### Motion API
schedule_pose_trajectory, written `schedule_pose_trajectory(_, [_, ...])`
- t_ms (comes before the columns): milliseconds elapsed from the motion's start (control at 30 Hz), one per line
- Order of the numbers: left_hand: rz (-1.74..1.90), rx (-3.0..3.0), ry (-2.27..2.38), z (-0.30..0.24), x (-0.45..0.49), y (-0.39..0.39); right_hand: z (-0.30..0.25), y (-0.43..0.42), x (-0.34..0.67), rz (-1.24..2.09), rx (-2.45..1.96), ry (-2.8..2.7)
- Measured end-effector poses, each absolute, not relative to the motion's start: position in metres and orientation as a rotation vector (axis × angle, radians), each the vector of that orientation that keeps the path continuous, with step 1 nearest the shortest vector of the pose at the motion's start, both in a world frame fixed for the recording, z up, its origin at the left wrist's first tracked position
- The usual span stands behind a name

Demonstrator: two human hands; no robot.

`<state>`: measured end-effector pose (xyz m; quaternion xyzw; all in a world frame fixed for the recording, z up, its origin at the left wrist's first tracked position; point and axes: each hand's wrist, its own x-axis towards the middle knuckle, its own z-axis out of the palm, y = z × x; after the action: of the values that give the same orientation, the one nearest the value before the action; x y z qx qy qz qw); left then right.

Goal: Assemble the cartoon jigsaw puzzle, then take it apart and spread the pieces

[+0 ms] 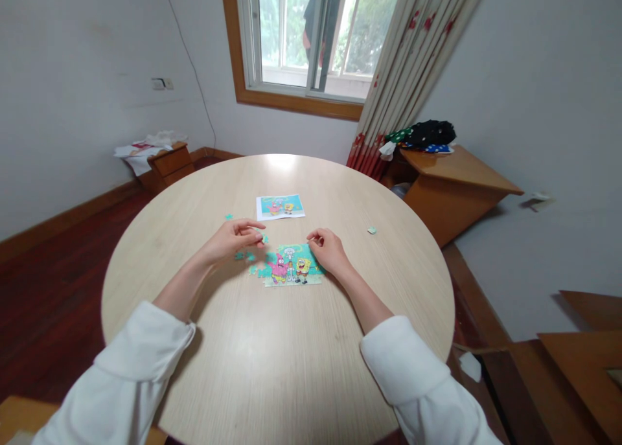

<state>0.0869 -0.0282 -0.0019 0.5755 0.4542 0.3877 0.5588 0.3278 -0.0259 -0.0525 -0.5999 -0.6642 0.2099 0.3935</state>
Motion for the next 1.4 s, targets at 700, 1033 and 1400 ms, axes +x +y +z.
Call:
schedule_pose_trajectory(700, [1.006,1.299,1.162,-0.023,0.099,-0.02,-0.055,-0.025,0.328,0.561,-1.562,-1.721])
schedule_pose_trajectory(1033, [1.069,1.439,1.225,-0.036,0.107,-0.018,-0.054,-0.026,0.326,0.563,-1.578,-1.734])
schedule_pose_trajectory(1400, [1.031,1.493,1.264,-0.041,0.117,-0.016,-0.057,-0.025,0.326,0.56,-1.587,-1.75])
